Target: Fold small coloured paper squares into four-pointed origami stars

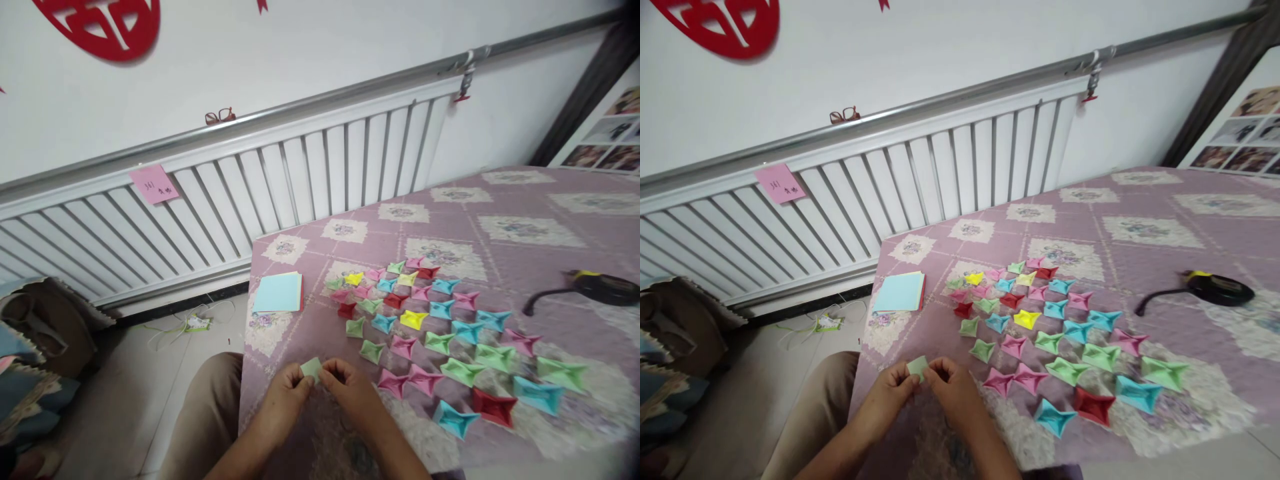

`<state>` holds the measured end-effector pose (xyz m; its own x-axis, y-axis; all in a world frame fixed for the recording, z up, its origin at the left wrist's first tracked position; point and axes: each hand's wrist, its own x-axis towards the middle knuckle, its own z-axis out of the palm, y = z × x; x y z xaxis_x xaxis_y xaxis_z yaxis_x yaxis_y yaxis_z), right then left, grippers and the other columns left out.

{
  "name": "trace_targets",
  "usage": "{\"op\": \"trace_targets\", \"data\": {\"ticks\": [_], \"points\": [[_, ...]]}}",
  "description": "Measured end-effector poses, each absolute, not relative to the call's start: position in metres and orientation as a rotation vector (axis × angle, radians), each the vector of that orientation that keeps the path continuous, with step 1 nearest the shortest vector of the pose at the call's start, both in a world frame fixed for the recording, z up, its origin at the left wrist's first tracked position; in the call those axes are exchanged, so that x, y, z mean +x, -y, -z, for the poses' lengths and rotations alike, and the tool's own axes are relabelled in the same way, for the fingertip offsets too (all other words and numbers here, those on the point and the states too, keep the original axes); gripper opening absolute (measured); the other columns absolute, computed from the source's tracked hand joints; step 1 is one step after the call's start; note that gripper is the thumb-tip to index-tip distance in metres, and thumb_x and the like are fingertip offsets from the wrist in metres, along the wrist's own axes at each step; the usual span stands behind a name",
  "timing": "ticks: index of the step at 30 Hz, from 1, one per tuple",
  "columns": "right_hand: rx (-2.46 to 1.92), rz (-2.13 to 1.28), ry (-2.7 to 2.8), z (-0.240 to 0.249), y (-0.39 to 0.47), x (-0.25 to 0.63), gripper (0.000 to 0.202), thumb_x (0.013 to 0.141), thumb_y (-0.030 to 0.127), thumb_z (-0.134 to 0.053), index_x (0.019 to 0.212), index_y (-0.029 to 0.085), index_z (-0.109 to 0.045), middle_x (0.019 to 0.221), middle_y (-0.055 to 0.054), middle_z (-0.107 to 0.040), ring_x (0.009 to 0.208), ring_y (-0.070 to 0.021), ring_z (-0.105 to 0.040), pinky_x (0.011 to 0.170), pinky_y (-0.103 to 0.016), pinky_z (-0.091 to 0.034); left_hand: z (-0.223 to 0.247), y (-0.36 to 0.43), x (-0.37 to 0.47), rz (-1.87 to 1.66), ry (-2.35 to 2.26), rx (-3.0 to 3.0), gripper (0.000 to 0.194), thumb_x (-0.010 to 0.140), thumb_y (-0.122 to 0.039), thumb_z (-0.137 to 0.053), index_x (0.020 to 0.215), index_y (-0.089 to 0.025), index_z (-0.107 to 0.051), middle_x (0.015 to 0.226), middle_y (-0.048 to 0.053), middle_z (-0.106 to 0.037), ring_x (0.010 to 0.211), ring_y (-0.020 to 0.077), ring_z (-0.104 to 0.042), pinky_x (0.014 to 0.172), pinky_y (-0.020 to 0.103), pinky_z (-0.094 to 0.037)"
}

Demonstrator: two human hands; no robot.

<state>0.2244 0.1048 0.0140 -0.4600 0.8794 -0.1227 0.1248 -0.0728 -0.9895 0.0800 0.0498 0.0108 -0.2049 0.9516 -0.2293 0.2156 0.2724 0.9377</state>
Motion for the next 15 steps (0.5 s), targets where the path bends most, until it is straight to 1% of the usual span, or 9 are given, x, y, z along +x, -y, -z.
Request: {"op": "trace_targets", "data": {"ticks": [4, 9, 12, 15], "points": [[-1.116, -1.533, 1.628, -0.014, -0.103, 0.223, 0.026, 0.075, 0.042, -0.053, 0.063, 0.019, -0.055, 0.06, 0.004, -0.051, 0.06, -0.0134, -0.046, 0.058, -0.025, -0.035, -0.012, -0.051, 0.082, -1.043, -1.619, 1.043, 0.034, 0.073, -0.05, -0.057, 0.068, -0.018, -0.049, 0.059, -0.005, -0.046, 0.054, 0.01, -0.037, 0.054, 0.024, -0.027], [-1.128, -1.472, 1.641, -0.012, -0.103, 0.224, 0.024, 0.075, 0.04, -0.051, 0.062, 0.02, -0.05, 0.06, 0.004, -0.05, 0.062, -0.0136, -0.046, 0.058, -0.024, -0.034, -0.021, -0.055, 0.085, -0.992, -1.516, 0.95, 0.042, 0.067, -0.057, -0.062, 0.069, -0.016, -0.052, 0.061, -0.003, -0.05, 0.053, 0.0091, -0.038, 0.052, 0.023, -0.026], [-1.126, -1.484, 1.661, -0.011, -0.103, 0.225, 0.024, 0.075, 0.04, -0.051, 0.063, 0.02, -0.051, 0.06, 0.004, -0.049, 0.062, -0.0134, -0.045, 0.057, -0.024, -0.033, -0.025, -0.057, 0.084, -0.98, -1.506, 0.972, 0.044, 0.065, -0.057, -0.065, 0.072, -0.015, -0.056, 0.061, -0.004, -0.048, 0.053, 0.0084, -0.036, 0.052, 0.023, -0.025], [-1.122, -1.513, 1.654, -0.011, -0.103, 0.225, 0.024, 0.075, 0.04, -0.053, 0.062, 0.019, -0.052, 0.06, 0.004, -0.049, 0.061, -0.0131, -0.044, 0.056, -0.025, -0.032, -0.024, -0.058, 0.084, -1.012, -1.522, 0.953, 0.044, 0.062, -0.057, -0.066, 0.069, -0.015, -0.055, 0.057, -0.005, -0.045, 0.051, 0.0083, -0.035, 0.051, 0.023, -0.025]]}}
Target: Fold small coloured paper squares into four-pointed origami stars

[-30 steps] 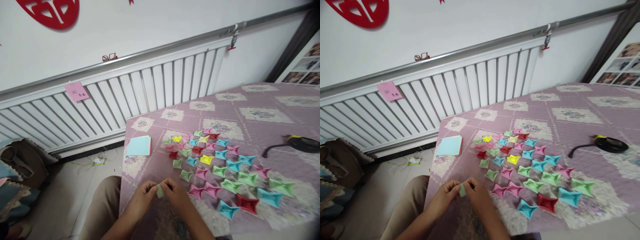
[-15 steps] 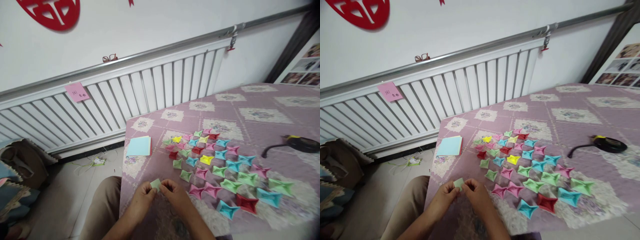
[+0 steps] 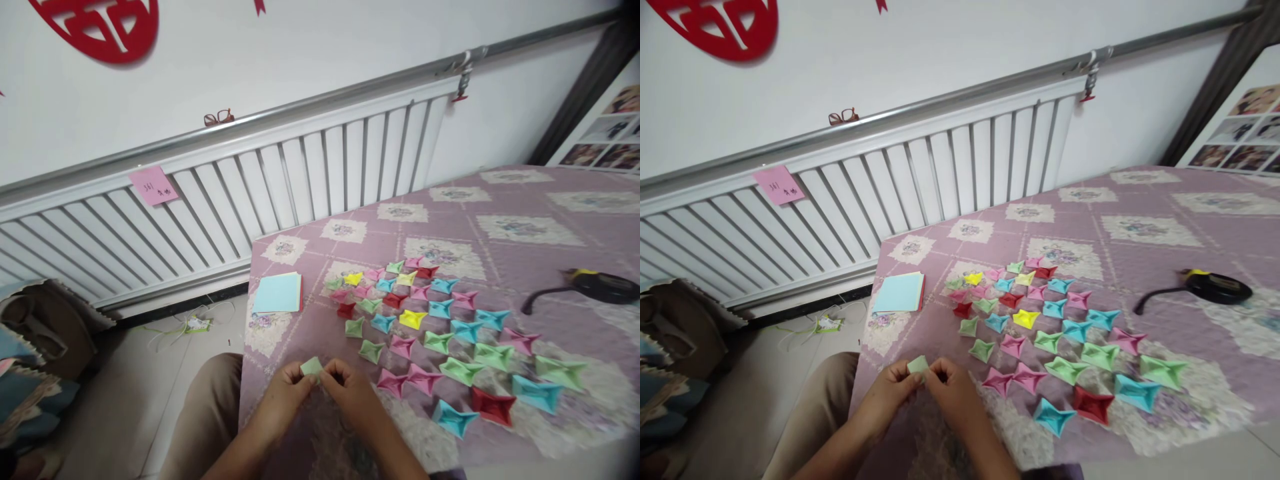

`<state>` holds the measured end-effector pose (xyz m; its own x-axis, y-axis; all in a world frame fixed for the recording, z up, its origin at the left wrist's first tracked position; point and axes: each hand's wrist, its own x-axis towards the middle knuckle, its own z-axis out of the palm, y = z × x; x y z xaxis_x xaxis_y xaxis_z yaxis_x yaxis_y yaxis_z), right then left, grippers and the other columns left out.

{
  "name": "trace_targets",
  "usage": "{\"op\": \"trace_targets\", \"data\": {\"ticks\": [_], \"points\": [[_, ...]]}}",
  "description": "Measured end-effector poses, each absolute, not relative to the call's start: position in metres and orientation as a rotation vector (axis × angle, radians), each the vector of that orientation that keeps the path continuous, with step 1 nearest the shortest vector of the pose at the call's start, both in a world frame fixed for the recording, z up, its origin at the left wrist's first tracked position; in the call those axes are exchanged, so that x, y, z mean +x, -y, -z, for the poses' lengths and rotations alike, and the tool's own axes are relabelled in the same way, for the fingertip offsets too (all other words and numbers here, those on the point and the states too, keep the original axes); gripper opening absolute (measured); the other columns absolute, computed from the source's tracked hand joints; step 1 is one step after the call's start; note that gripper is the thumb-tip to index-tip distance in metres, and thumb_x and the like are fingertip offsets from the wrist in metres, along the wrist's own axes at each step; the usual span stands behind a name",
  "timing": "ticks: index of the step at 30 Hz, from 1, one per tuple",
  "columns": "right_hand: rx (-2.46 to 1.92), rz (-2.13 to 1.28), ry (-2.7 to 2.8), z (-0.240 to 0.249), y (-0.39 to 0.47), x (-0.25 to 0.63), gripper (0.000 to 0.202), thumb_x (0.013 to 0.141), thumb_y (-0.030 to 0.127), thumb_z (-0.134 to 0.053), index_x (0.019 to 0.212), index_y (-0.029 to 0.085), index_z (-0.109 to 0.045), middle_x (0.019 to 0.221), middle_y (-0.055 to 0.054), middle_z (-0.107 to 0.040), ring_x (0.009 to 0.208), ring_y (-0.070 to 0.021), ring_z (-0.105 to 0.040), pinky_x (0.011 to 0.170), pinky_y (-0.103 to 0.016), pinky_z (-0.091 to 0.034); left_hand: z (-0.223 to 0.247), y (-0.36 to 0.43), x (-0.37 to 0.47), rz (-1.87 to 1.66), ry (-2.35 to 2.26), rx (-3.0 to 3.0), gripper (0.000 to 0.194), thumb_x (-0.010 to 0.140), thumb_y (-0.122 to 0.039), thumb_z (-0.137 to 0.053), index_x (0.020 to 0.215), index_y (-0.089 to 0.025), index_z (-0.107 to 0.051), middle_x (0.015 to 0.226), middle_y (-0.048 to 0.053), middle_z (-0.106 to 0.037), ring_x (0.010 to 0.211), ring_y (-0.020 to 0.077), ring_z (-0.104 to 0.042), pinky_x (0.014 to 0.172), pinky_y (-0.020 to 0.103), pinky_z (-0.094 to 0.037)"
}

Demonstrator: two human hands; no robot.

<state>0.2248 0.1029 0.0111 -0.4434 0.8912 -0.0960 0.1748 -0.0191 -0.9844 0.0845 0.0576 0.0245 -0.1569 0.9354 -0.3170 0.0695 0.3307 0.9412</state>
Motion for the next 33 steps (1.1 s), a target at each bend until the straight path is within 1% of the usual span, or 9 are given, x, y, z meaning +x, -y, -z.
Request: {"op": "trace_targets", "data": {"ticks": [5, 9, 12, 17, 20, 22, 25, 29, 33], "points": [[-1.044, -1.583, 1.541, -0.013, -0.103, 0.222, 0.021, 0.075, 0.039, -0.054, 0.07, 0.018, -0.057, 0.066, 0.002, -0.054, 0.065, -0.014, -0.048, 0.062, -0.026, -0.037, -0.018, -0.056, 0.084, -1.042, -1.504, 0.999, 0.04, 0.065, -0.054, -0.065, 0.065, -0.016, -0.052, 0.056, -0.005, -0.043, 0.052, 0.0085, -0.033, 0.052, 0.023, -0.024], [-1.041, -1.56, 1.547, -0.012, -0.102, 0.22, 0.02, 0.076, 0.036, -0.052, 0.065, 0.019, -0.052, 0.062, 0.004, -0.049, 0.061, -0.0128, -0.045, 0.058, -0.025, -0.035, -0.012, -0.054, 0.083, -1.065, -1.505, 1.045, 0.036, 0.068, -0.049, -0.065, 0.062, -0.017, -0.048, 0.058, -0.005, -0.04, 0.055, 0.009, -0.033, 0.054, 0.023, -0.025], [-1.053, -1.527, 1.557, -0.009, -0.102, 0.22, 0.018, 0.076, 0.034, -0.051, 0.064, 0.02, -0.049, 0.061, 0.005, -0.046, 0.06, -0.0121, -0.043, 0.056, -0.024, -0.033, -0.011, -0.053, 0.083, -1.068, -1.477, 1.074, 0.035, 0.07, -0.048, -0.063, 0.064, -0.017, -0.047, 0.06, -0.005, -0.041, 0.057, 0.0096, -0.034, 0.055, 0.023, -0.026], [-1.088, -1.509, 1.57, -0.004, -0.103, 0.219, 0.02, 0.075, 0.036, -0.053, 0.064, 0.019, -0.05, 0.062, 0.004, -0.047, 0.062, -0.0126, -0.044, 0.058, -0.024, -0.034, -0.012, -0.054, 0.082, -1.059, -1.502, 1.097, 0.034, 0.071, -0.048, -0.063, 0.068, -0.017, -0.05, 0.063, -0.005, -0.043, 0.061, 0.0105, -0.037, 0.058, 0.023, -0.028], [-1.085, -1.555, 1.543, -0.005, -0.103, 0.219, 0.021, 0.074, 0.037, -0.054, 0.064, 0.019, -0.05, 0.061, 0.004, -0.046, 0.062, -0.0125, -0.043, 0.057, -0.024, -0.034, -0.013, -0.054, 0.082, -1.081, -1.52, 1.069, 0.035, 0.072, -0.049, -0.061, 0.065, -0.017, -0.048, 0.059, -0.006, -0.039, 0.057, 0.0096, -0.033, 0.055, 0.022, -0.026], [-1.064, -1.591, 1.503, -0.006, -0.102, 0.219, 0.021, 0.074, 0.038, -0.055, 0.068, 0.019, -0.053, 0.063, 0.004, -0.048, 0.062, -0.0125, -0.044, 0.058, -0.024, -0.035, -0.013, -0.054, 0.082, -1.079, -1.541, 1.084, 0.034, 0.072, -0.047, -0.06, 0.063, -0.018, -0.046, 0.057, -0.006, -0.038, 0.055, 0.0093, -0.031, 0.054, 0.022, -0.025], [-1.043, -1.612, 1.487, -0.009, -0.102, 0.219, 0.019, 0.074, 0.038, -0.053, 0.072, 0.019, -0.055, 0.065, 0.004, -0.048, 0.061, -0.012, -0.043, 0.058, -0.024, -0.035, -0.014, -0.051, 0.084, -1.049, -1.575, 1.136, 0.03, 0.074, -0.042, -0.058, 0.063, -0.018, -0.045, 0.059, -0.006, -0.039, 0.057, 0.0097, -0.033, 0.054, 0.022, -0.026], [-1.055, -1.551, 1.569, -0.012, -0.101, 0.219, 0.018, 0.074, 0.035, -0.05, 0.065, 0.02, -0.05, 0.062, 0.005, -0.045, 0.061, -0.0119, -0.042, 0.057, -0.024, -0.034, -0.017, -0.05, 0.088, -1.031, -1.59, 1.177, 0.025, 0.075, -0.038, -0.055, 0.063, -0.018, -0.046, 0.06, -0.005, -0.04, 0.059, 0.0105, -0.036, 0.056, 0.022, -0.029], [-1.111, -1.505, 1.53, -0.011, -0.102, 0.219, 0.018, 0.074, 0.036, -0.049, 0.065, 0.02, -0.051, 0.062, 0.004, -0.046, 0.061, -0.0123, -0.043, 0.057, -0.024, -0.035, -0.02, -0.049, 0.09, -1.029, -1.554, 1.154, 0.022, 0.075, -0.037, -0.055, 0.067, -0.017, -0.05, 0.063, -0.004, -0.044, 0.061, 0.011, -0.039, 0.059, 0.023, -0.031]]}}
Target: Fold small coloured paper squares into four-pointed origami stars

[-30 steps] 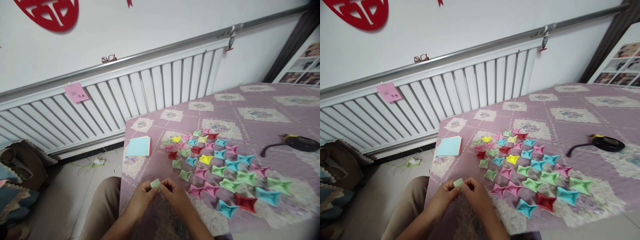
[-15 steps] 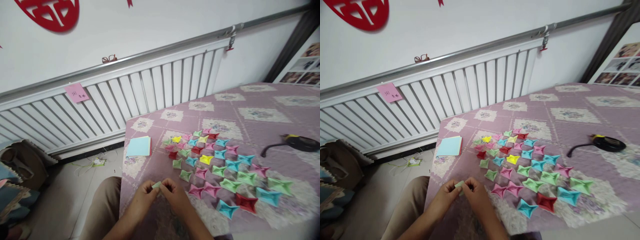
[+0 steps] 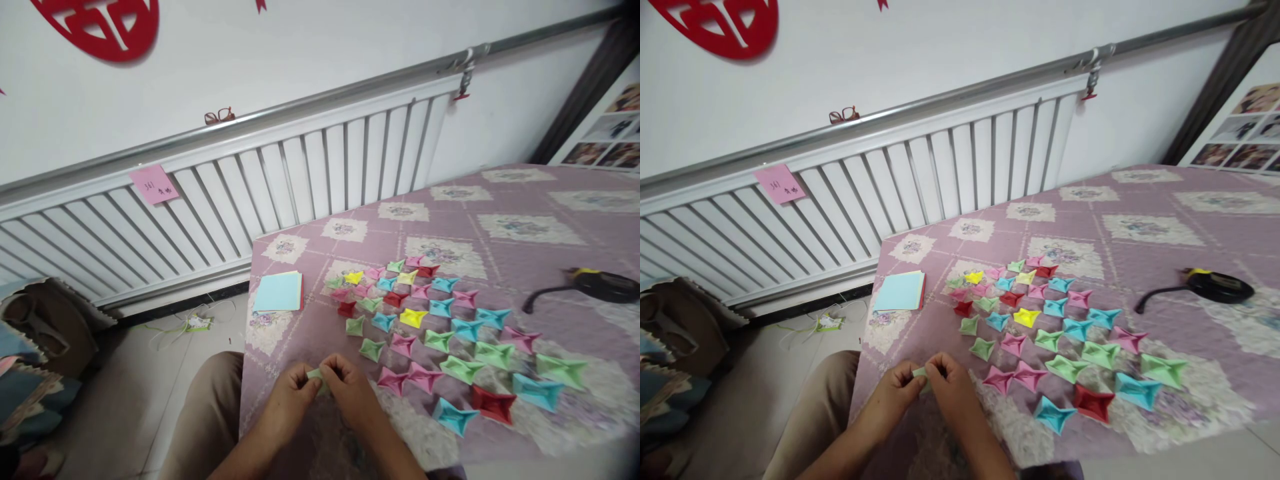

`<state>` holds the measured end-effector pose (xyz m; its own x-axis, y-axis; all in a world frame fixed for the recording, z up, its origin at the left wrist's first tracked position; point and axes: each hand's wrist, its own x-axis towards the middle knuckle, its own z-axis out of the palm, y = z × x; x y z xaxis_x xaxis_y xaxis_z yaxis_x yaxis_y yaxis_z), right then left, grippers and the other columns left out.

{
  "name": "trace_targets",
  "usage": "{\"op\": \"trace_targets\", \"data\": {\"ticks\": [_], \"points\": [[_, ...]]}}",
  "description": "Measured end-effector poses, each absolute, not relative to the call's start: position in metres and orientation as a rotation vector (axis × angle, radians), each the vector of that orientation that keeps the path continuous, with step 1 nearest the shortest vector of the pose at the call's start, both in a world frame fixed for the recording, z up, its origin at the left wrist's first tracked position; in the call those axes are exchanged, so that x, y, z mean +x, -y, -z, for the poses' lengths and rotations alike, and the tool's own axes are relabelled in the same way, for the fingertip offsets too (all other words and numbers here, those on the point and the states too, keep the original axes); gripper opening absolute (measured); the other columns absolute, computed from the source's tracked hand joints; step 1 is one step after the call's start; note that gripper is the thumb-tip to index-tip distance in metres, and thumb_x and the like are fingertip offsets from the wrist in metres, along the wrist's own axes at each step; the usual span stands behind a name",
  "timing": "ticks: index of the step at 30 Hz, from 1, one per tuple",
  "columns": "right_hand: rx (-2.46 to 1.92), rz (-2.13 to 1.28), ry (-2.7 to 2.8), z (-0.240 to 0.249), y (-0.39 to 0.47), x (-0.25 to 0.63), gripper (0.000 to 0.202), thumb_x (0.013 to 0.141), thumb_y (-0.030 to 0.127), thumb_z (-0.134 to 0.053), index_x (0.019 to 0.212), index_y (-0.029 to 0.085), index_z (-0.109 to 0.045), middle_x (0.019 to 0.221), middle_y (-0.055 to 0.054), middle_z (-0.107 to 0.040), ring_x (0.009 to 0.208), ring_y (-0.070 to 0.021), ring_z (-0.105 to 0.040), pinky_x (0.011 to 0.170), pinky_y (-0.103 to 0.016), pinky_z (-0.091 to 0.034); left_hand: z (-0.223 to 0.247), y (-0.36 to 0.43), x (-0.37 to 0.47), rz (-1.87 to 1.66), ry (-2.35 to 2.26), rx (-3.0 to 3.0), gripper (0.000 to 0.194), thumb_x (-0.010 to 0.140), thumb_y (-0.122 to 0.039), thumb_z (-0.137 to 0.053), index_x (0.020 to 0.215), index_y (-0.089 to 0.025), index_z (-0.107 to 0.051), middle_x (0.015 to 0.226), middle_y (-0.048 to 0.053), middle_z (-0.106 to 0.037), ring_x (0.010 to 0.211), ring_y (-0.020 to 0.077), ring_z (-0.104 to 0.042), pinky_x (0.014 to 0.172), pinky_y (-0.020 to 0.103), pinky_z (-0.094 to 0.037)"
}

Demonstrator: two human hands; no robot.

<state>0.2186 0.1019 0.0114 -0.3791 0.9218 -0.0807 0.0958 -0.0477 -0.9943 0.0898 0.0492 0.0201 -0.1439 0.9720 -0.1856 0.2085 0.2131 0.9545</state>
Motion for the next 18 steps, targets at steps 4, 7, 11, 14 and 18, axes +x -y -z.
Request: {"op": "trace_targets", "data": {"ticks": [4, 7, 11, 14, 18], "points": [[-1.102, -1.552, 1.442, -0.006, -0.105, 0.22, 0.023, 0.074, 0.042, -0.051, 0.069, 0.02, -0.053, 0.061, 0.005, -0.046, 0.057, -0.012, -0.041, 0.054, -0.025, -0.034, -0.019, -0.047, 0.088, -0.997, -1.527, 1.136, 0.018, 0.073, -0.034, -0.055, 0.068, -0.016, -0.052, 0.065, -0.003, -0.047, 0.062, 0.0116, -0.041, 0.059, 0.023, -0.032], [-1.075, -1.582, 1.413, -0.004, -0.106, 0.221, 0.025, 0.074, 0.045, -0.051, 0.07, 0.02, -0.053, 0.06, 0.005, -0.045, 0.055, -0.0114, -0.04, 0.052, -0.024, -0.034, -0.017, -0.045, 0.086, -0.958, -1.562, 1.156, 0.02, 0.072, -0.033, -0.053, 0.061, -0.018, -0.046, 0.058, -0.004, -0.041, 0.057, 0.0104, -0.036, 0.054, 0.023, -0.028], [-1.093, -1.603, 1.441, -0.005, -0.106, 0.222, 0.026, 0.074, 0.045, -0.05, 0.07, 0.02, -0.053, 0.059, 0.006, -0.044, 0.053, -0.0114, -0.04, 0.051, -0.024, -0.033, -0.019, -0.042, 0.085, -0.919, -1.545, 1.2, 0.019, 0.073, -0.03, -0.052, 0.061, -0.018, -0.045, 0.058, -0.005, -0.039, 0.057, 0.0101, -0.035, 0.054, 0.023, -0.027], [-1.136, -1.57, 1.528, -0.007, -0.106, 0.223, 0.023, 0.074, 0.041, -0.05, 0.069, 0.019, -0.055, 0.06, 0.004, -0.048, 0.058, -0.0127, -0.044, 0.055, -0.025, -0.035, -0.019, -0.04, 0.081, -0.878, -1.504, 1.209, 0.014, 0.072, -0.029, -0.054, 0.065, -0.017, -0.05, 0.062, -0.004, -0.044, 0.059, 0.0103, -0.039, 0.056, 0.022, -0.03], [-1.172, -1.505, 1.712, -0.01, -0.103, 0.221, 0.019, 0.075, 0.034, -0.049, 0.068, 0.019, -0.057, 0.064, 0.002, -0.055, 0.064, -0.0147, -0.051, 0.06, -0.026, -0.037, -0.014, -0.042, 0.07, -0.985, -1.557, 1.186, 0.017, 0.073, -0.032, -0.058, 0.08, -0.016, -0.058, 0.072, -0.001, -0.055, 0.068, 0.0127, -0.048, 0.064, 0.023, -0.037]]}}
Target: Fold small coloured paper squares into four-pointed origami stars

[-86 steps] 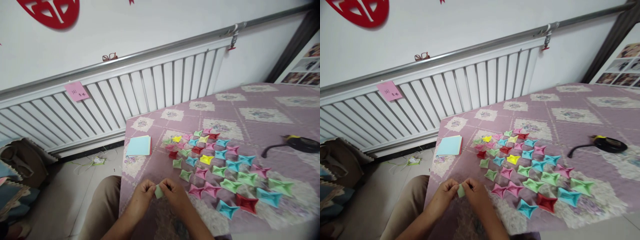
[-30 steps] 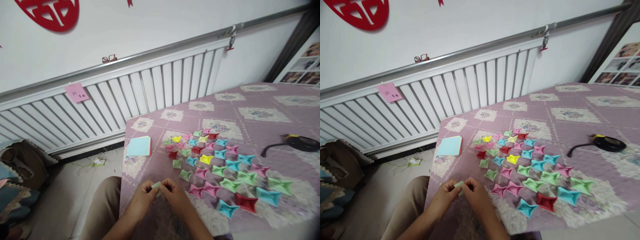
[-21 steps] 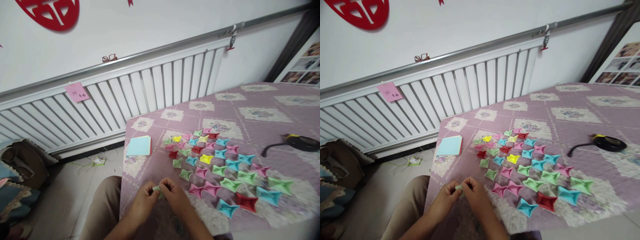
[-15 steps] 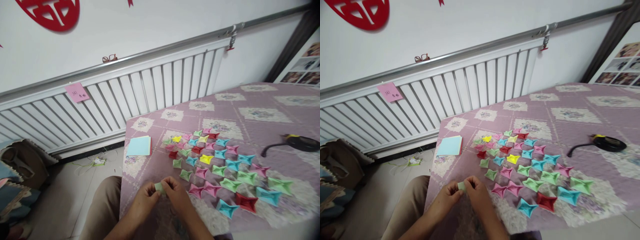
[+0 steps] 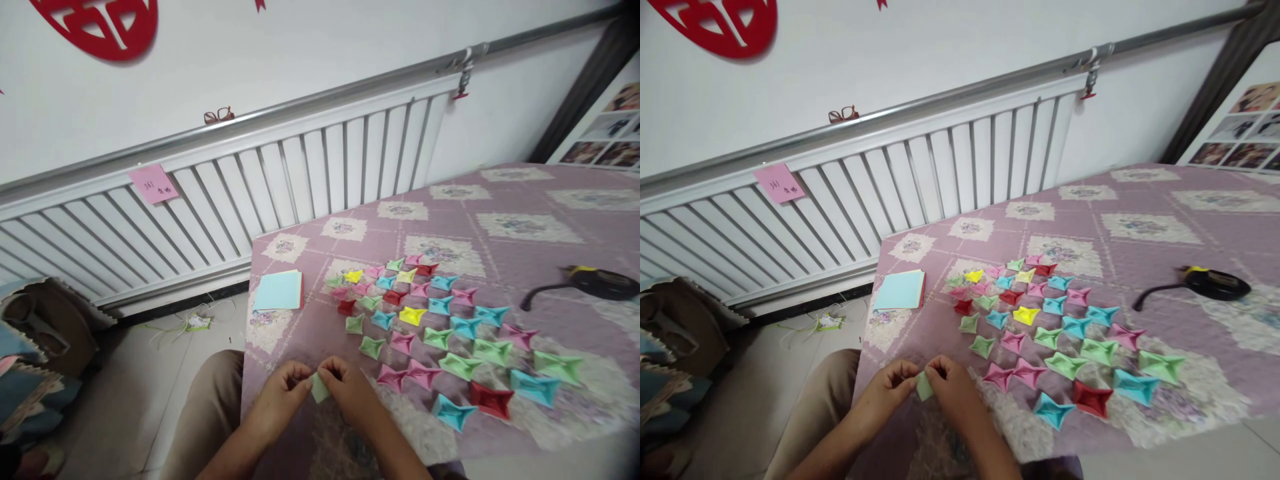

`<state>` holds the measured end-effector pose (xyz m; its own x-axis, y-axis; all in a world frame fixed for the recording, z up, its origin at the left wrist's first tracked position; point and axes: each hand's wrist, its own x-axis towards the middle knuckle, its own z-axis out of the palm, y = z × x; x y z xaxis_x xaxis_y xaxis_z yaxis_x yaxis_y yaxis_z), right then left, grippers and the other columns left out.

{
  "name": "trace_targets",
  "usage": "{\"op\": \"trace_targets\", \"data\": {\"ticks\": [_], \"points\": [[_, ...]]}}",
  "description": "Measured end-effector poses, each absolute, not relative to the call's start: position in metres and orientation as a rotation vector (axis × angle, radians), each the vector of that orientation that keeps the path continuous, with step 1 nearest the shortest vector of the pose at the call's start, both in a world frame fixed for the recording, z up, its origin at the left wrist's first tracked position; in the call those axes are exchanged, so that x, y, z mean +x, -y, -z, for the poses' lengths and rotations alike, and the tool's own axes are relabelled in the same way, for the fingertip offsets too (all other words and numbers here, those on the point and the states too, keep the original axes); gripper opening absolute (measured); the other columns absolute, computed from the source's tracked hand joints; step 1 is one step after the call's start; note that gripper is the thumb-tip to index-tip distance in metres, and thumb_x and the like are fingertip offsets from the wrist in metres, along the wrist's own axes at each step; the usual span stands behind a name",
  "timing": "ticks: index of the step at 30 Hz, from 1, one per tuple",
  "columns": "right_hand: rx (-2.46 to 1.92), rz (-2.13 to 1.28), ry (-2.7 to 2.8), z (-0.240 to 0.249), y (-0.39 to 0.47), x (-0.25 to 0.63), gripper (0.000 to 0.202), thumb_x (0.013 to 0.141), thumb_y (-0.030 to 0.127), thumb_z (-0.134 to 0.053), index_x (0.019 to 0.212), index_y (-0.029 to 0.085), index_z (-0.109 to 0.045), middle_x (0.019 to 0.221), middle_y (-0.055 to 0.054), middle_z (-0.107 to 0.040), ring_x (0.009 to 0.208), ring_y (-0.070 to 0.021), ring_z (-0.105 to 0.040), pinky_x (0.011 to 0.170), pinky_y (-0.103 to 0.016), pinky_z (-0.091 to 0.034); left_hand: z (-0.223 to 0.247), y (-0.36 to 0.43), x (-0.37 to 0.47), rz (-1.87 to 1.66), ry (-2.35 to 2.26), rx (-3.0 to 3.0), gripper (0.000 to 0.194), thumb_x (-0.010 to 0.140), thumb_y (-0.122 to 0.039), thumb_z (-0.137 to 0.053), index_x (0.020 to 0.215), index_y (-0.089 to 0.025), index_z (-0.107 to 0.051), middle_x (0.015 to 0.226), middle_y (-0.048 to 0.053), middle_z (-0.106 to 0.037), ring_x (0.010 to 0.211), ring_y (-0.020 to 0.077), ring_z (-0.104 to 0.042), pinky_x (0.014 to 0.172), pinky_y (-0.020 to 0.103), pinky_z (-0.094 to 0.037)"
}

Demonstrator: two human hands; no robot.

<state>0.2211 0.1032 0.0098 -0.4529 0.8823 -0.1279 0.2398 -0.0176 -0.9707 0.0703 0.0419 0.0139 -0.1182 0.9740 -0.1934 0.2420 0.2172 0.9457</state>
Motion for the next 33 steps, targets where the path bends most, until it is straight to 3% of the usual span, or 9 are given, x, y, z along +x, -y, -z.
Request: {"op": "trace_targets", "data": {"ticks": [5, 12, 21, 33], "points": [[-1.202, -1.393, 1.928, -0.011, -0.099, 0.216, 0.015, 0.077, 0.025, -0.048, 0.07, 0.019, -0.059, 0.071, -0.001, -0.062, 0.07, -0.0159, -0.056, 0.065, -0.026, -0.038, -0.006, -0.045, 0.063, -0.887, -1.599, 1.292, 0.008, 0.073, -0.02, -0.053, 0.073, -0.016, -0.06, 0.067, -0.001, -0.056, 0.063, 0.0125, -0.049, 0.061, 0.023, -0.036], [-1.248, -0.942, 2.252, -0.002, -0.095, 0.218, 0.017, 0.079, 0.016, -0.05, 0.089, 0.018, -0.063, 0.094, -0.007, -0.065, 0.09, -0.0207, -0.057, 0.079, -0.03, -0.038, -0.006, -0.047, 0.057, -0.655, -1.788, 1.621, 0.013, 0.073, -0.01, -0.051, 0.075, -0.017, -0.062, 0.075, 0.0, -0.06, 0.073, 0.0149, -0.052, 0.067, 0.025, -0.036], [-1.184, -0.723, 2.465, 0.001, -0.09, 0.211, 0.016, 0.082, 0.017, -0.053, 0.093, 0.022, -0.063, 0.094, -0.006, -0.064, 0.094, -0.0234, -0.055, 0.085, -0.034, -0.038, -0.008, -0.046, 0.049, -0.477, -1.855, 1.854, 0.014, 0.073, -0.005, -0.051, 0.074, -0.018, -0.056, 0.084, 0.002, -0.058, 0.084, 0.017, -0.051, 0.075, 0.025, -0.036], [-1.206, -0.727, 2.497, 0.0, -0.094, 0.208, 0.014, 0.083, 0.016, -0.052, 0.09, 0.02, -0.064, 0.093, -0.007, -0.064, 0.093, -0.0232, -0.056, 0.083, -0.033, -0.038, -0.012, -0.057, 0.04, -0.384, -1.77, 1.875, 0.012, 0.073, -0.007, -0.054, 0.077, -0.018, -0.058, 0.082, 0.0, -0.057, 0.081, 0.0155, -0.051, 0.072, 0.024, -0.035]]}}
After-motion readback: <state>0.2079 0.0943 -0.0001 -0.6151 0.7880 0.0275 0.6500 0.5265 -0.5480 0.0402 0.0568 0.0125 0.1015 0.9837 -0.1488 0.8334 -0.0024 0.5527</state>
